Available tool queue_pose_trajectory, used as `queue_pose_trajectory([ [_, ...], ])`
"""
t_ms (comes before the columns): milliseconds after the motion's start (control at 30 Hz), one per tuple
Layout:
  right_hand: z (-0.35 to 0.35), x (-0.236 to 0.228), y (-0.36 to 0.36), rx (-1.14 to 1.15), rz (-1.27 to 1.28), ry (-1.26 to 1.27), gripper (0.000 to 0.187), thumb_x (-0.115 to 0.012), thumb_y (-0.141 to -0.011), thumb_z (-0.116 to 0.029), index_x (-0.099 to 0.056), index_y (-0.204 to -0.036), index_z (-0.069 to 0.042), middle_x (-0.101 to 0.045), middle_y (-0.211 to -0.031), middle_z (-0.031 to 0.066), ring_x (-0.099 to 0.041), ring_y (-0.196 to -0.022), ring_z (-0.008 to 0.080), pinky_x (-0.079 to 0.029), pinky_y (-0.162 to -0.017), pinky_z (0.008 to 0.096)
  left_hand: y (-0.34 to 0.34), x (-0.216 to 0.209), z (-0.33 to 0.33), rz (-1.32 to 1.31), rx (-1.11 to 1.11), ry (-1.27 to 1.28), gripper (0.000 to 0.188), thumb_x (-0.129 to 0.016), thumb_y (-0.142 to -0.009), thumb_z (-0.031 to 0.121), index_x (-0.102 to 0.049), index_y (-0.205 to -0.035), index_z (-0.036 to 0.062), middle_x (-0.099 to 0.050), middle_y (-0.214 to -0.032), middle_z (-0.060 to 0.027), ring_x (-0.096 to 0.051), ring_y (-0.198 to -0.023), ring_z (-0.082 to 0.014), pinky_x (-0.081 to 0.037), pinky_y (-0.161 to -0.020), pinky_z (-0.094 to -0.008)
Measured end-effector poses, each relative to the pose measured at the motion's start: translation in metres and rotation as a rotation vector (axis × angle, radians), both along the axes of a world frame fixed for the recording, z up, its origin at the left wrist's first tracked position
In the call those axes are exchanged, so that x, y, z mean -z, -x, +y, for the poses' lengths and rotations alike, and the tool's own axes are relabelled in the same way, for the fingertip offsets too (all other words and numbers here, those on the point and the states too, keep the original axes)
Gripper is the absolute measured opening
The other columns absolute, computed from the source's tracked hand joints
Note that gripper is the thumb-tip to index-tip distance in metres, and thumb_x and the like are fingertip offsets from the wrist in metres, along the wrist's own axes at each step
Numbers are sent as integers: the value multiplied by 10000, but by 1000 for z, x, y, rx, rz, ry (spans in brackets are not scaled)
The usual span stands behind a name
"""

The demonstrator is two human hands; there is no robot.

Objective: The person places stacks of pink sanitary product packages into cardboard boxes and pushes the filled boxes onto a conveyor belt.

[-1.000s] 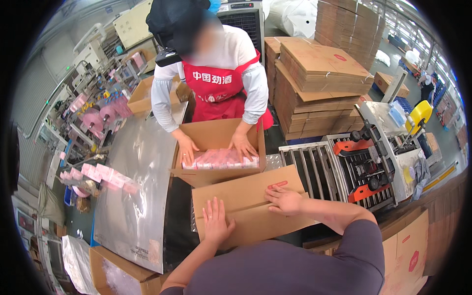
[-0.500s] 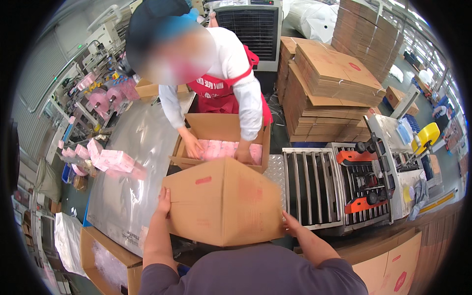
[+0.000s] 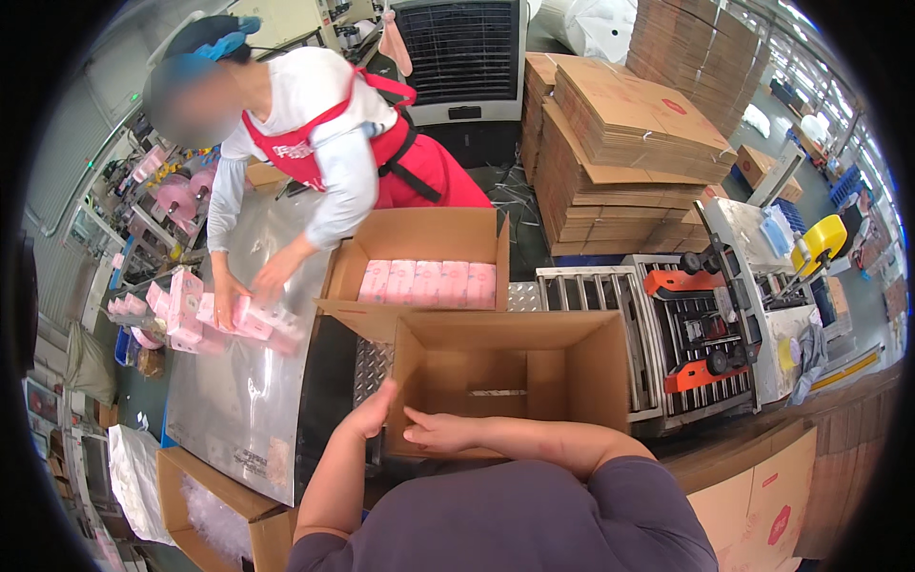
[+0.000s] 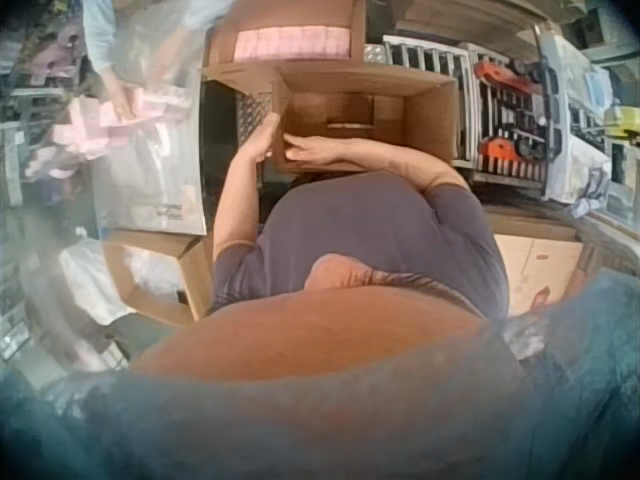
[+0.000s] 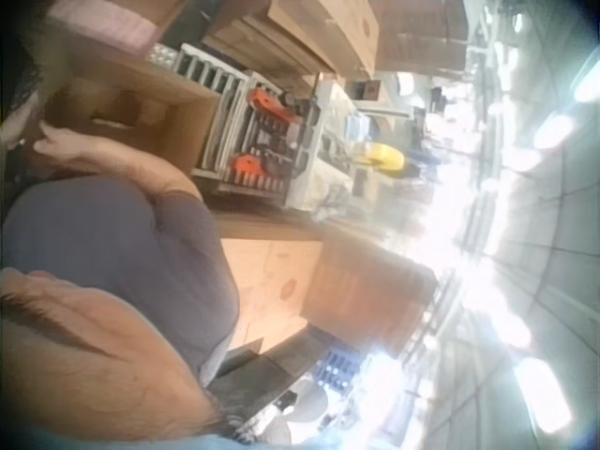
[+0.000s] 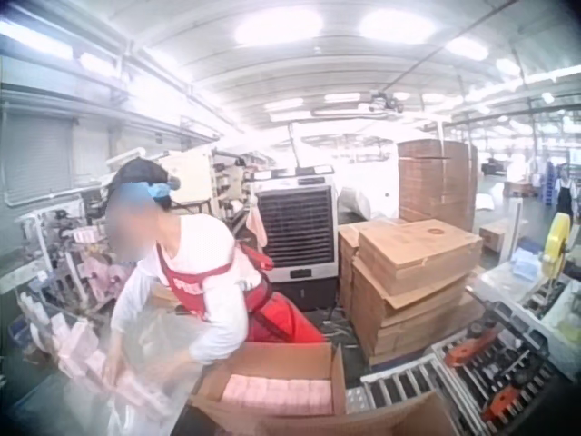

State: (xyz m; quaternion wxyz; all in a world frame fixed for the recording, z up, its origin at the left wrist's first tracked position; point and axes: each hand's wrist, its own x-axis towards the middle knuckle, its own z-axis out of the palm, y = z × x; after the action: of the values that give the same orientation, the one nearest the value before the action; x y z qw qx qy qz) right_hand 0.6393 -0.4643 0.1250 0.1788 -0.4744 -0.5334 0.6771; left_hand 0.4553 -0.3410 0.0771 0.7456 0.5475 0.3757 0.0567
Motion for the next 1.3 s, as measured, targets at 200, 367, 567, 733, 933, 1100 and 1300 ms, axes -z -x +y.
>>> queue_pose_trajectory([
  [200, -55, -46, -154, 764, -1150, -567, 657, -746, -785, -264, -485, -1310, 33, -528, -1293, 253, -508, -1173, 421, -421, -1012, 494, -8, 13, -19, 559, -57, -627, 569, -485, -986, 380, -388, -1438, 49, -592, -1204, -314, -568, -1129, -451, -452, -972, -484],
  [367, -157, 78, -240, 1118, -1151, -88, 736, -621, -915, -238, -235, -1493, 6, -665, -1052, 291, -643, -996, 440, -501, -873, 483, 26, 64, 9, 525, -9, -597, 439, -495, -1005, 367, -563, -1252, 10, -668, -1032, -230, -643, -983, -340, -497, -857, -435],
  [567, -285, 197, -395, 1084, -920, 454, 595, -597, -941, -450, -563, -1287, 33, -648, -1196, 160, -635, -1051, 279, -528, -826, 446, 42, 166, 69, 662, 248, -487, 525, -393, -1038, 361, -370, -1441, 26, -443, -1380, -253, -527, -1218, -313, -435, -1009, -433],
  [733, -222, 225, -338, 1390, -371, 468, 569, -624, -942, -450, -588, -1300, -9, -643, -1224, 97, -596, -1089, 240, -473, -905, 442, 84, 322, 48, 795, -97, -379, 666, -188, -1025, 497, -181, -1539, 73, -188, -1579, -257, -275, -1428, -401, -238, -1173, -448],
  [933, -157, 201, -299, 1558, -403, 247, 399, -656, -941, -384, -641, -1001, 10, -686, -932, 83, -631, -812, 199, -512, -753, 371, 110, 198, 37, 629, -462, -301, 785, -164, -989, 643, -356, -1500, 79, -272, -1565, -226, -153, -1472, -415, -124, -1196, -476],
  [1100, -77, 225, -228, 1465, -517, 104, 428, -670, -929, -382, -676, -966, 45, -697, -895, 114, -633, -779, 203, -506, -712, 377, 203, 70, 23, -123, -777, 282, 856, -177, -956, 722, -560, -1367, 76, -403, -1523, -113, -221, -1465, -247, -102, -1189, -446],
  [1300, -53, 238, -166, 792, -1722, -157, 930, -628, -866, -561, -244, -1502, -1, -281, -1539, 261, -354, -1386, 403, -401, -1046, 501, 180, 61, 14, 323, -952, -323, 618, -386, -1001, 547, -715, -989, 24, -689, -1038, -129, -603, -1006, -262, -434, -944, -383],
])
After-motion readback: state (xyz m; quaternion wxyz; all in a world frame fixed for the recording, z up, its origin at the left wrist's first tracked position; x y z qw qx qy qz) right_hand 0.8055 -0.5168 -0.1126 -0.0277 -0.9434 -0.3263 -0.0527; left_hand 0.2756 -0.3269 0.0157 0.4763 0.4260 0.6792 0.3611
